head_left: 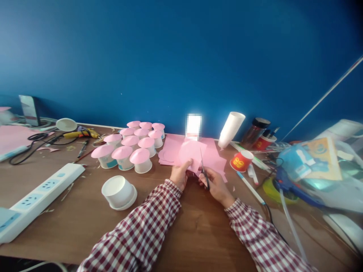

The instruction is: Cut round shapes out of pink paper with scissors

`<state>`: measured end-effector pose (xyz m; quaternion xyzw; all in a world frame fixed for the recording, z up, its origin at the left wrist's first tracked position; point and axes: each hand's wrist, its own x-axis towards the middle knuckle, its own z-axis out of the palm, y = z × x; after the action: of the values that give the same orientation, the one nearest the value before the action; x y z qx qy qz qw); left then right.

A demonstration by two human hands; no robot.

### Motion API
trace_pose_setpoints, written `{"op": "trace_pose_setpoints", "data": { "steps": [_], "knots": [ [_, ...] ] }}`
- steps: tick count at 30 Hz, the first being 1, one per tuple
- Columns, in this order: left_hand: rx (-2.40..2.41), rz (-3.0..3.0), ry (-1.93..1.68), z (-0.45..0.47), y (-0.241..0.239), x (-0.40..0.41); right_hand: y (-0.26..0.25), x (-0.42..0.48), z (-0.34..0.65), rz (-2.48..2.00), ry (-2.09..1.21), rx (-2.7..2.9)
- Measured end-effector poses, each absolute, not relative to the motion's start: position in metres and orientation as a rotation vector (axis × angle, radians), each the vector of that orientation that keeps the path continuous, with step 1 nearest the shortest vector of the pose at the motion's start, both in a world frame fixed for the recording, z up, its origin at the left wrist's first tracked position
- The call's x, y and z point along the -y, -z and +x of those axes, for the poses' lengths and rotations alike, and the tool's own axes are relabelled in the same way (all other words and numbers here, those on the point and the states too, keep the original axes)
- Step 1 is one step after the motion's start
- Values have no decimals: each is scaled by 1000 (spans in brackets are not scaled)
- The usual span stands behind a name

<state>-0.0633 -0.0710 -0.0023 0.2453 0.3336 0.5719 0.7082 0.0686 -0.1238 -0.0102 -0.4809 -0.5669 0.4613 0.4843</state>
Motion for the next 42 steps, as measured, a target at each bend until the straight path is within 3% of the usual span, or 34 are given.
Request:
{"op": "trace_pose_setpoints", "data": {
  "steps": [42],
  "knots": [
    [-743, 548, -1276, -64, 0, 71, -1, 127, 69, -1297, -1028, 1412]
  ]
}}
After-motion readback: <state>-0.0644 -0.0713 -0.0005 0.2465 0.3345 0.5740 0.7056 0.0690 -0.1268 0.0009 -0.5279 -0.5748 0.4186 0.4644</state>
